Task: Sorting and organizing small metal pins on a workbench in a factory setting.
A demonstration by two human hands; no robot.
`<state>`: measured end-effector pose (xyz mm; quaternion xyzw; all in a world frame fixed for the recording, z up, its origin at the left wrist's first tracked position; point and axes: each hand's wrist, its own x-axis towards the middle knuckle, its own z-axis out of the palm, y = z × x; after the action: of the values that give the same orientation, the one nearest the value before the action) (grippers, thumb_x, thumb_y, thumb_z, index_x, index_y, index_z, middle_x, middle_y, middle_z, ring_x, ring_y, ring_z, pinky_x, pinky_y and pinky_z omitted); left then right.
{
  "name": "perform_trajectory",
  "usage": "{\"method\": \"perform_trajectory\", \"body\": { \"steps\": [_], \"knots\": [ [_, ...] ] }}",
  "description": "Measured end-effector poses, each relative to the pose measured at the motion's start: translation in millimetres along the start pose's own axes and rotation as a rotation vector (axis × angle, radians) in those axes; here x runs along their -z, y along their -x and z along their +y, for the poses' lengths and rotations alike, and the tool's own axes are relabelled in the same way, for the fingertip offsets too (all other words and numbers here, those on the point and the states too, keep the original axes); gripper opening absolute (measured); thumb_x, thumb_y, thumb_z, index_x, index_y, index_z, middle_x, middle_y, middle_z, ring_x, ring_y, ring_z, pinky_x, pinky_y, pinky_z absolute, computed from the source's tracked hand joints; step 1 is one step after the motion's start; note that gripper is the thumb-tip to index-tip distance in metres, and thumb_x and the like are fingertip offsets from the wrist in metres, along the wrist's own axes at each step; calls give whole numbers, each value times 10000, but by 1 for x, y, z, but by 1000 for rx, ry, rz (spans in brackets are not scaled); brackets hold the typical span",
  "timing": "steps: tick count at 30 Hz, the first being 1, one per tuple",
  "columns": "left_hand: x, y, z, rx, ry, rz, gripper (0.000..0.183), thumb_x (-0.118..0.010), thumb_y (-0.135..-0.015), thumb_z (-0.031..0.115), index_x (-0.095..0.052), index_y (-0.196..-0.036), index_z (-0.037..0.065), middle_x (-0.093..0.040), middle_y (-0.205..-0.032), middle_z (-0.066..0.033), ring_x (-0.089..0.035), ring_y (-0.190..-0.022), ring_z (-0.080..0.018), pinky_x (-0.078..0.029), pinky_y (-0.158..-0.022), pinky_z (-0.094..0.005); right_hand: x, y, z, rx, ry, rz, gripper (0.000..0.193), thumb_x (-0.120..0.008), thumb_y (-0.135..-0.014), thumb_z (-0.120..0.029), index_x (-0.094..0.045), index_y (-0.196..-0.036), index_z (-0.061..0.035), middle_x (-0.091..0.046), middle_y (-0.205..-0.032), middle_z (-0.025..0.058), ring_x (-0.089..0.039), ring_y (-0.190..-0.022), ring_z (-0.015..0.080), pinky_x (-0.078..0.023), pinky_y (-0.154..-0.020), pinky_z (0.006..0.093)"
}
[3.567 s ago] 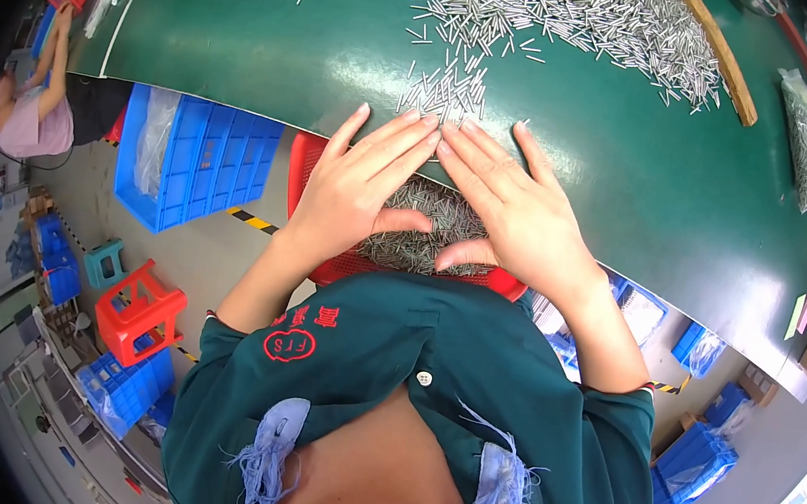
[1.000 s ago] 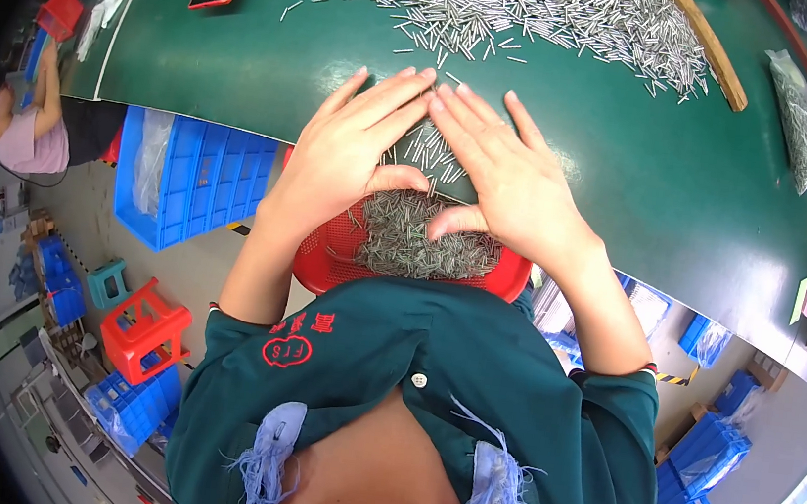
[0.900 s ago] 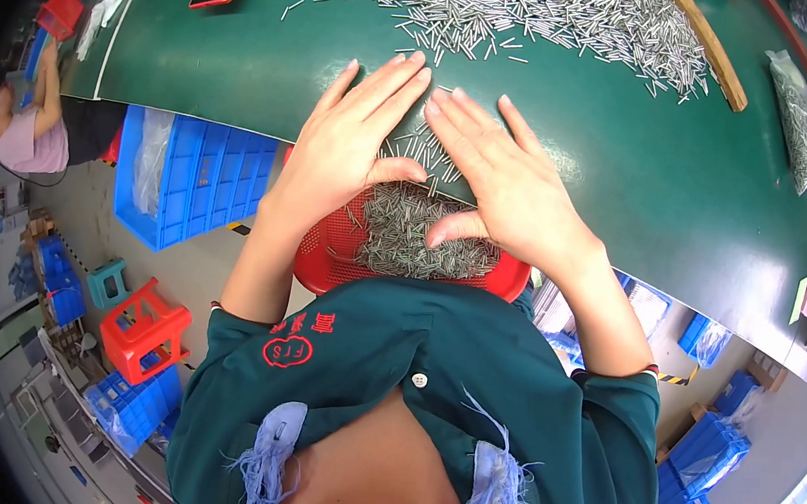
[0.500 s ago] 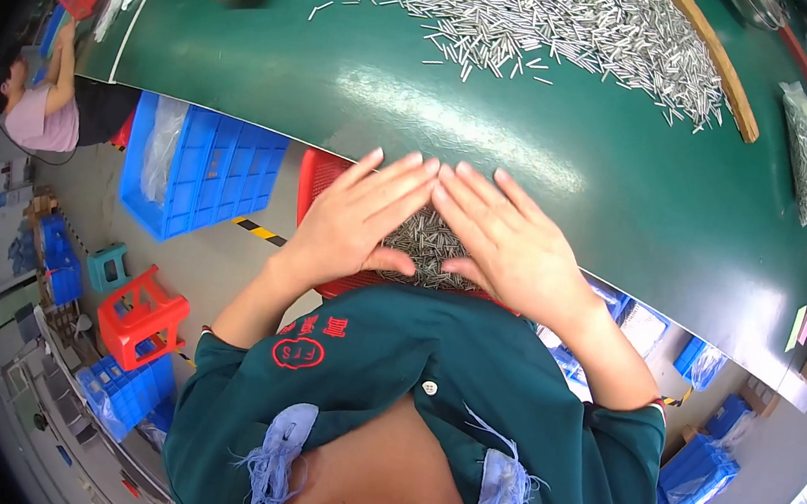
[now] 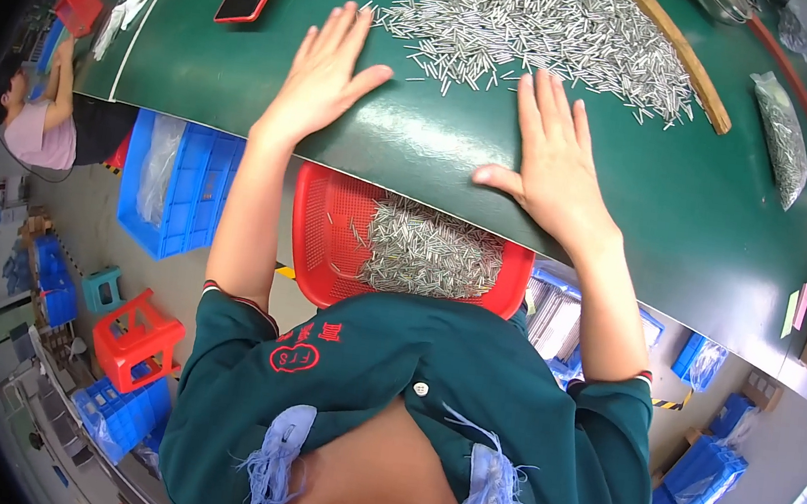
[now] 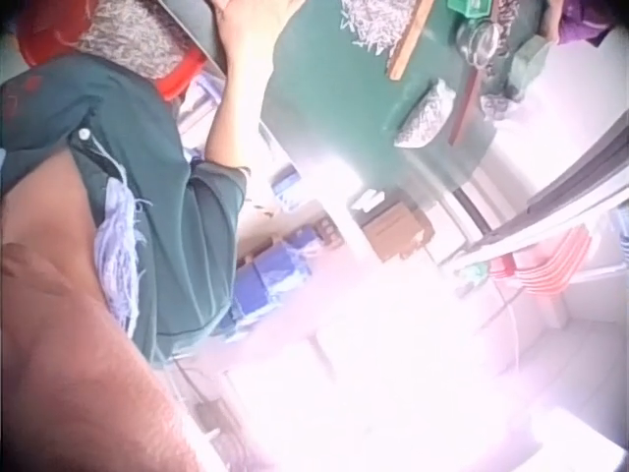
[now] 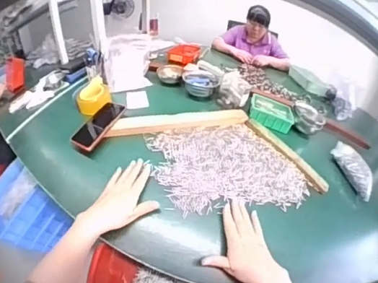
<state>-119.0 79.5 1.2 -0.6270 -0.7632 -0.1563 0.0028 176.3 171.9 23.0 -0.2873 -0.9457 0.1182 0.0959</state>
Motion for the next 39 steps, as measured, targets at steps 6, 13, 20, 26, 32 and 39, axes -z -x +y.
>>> {"method": "perform_trajectory", "body": {
  "steps": [6,13,20,26,32,39],
  "knots": [
    [-18,-15,67,-241,124,-37,805,-550,-950,537,-298,-1553,69,-279,-1612,-175,-251,-1498,-338,-187,-1212,-510,-17,-25,-15,19,75,-2,1127,-526,-802,-773,-224,-1557,8,-218,-1619,223,-149,-1529,333,-84,-1222,552],
    [-11,42,90,-231,161,-25,750,-608,-924,464,-377,-1515,64,-359,-1570,-159,-309,-1470,-339,-240,-1195,-513,-13,9,-33,203,67,-65,1170,-466,-729,-821,-285,-1543,0,-272,-1612,176,-225,-1513,295,-134,-1219,538],
    [-7,64,97,-183,151,67,806,-695,-842,475,-429,-1488,75,-390,-1544,-173,-364,-1428,-357,-298,-1166,-521,-8,29,-44,192,-55,-86,1156,-551,-677,-776,-311,-1544,-50,-295,-1605,154,-275,-1493,303,-159,-1212,549],
    [-3,43,82,-342,98,-45,880,-635,-837,629,-413,-1504,99,-357,-1580,-124,-303,-1457,-370,-239,-1174,-586,-6,43,-26,91,54,-34,1154,-539,-672,-779,-330,-1529,-33,-314,-1595,160,-273,-1495,300,-147,-1201,587],
    [-3,28,74,-281,131,-56,1071,-660,-737,737,-356,-1538,93,-266,-1628,-115,-233,-1496,-363,-148,-1207,-568,2,45,-36,100,123,-70,1112,-474,-691,-807,-374,-1519,-72,-347,-1582,134,-303,-1478,307,-167,-1201,572],
    [11,93,75,-237,330,114,680,-730,-810,442,-581,-1357,66,-546,-1424,-73,-507,-1315,-275,-362,-1101,-531,6,60,-37,123,76,-114,1052,-503,-668,-787,-432,-1501,-148,-380,-1568,101,-319,-1466,315,-202,-1194,571]
  ]
}}
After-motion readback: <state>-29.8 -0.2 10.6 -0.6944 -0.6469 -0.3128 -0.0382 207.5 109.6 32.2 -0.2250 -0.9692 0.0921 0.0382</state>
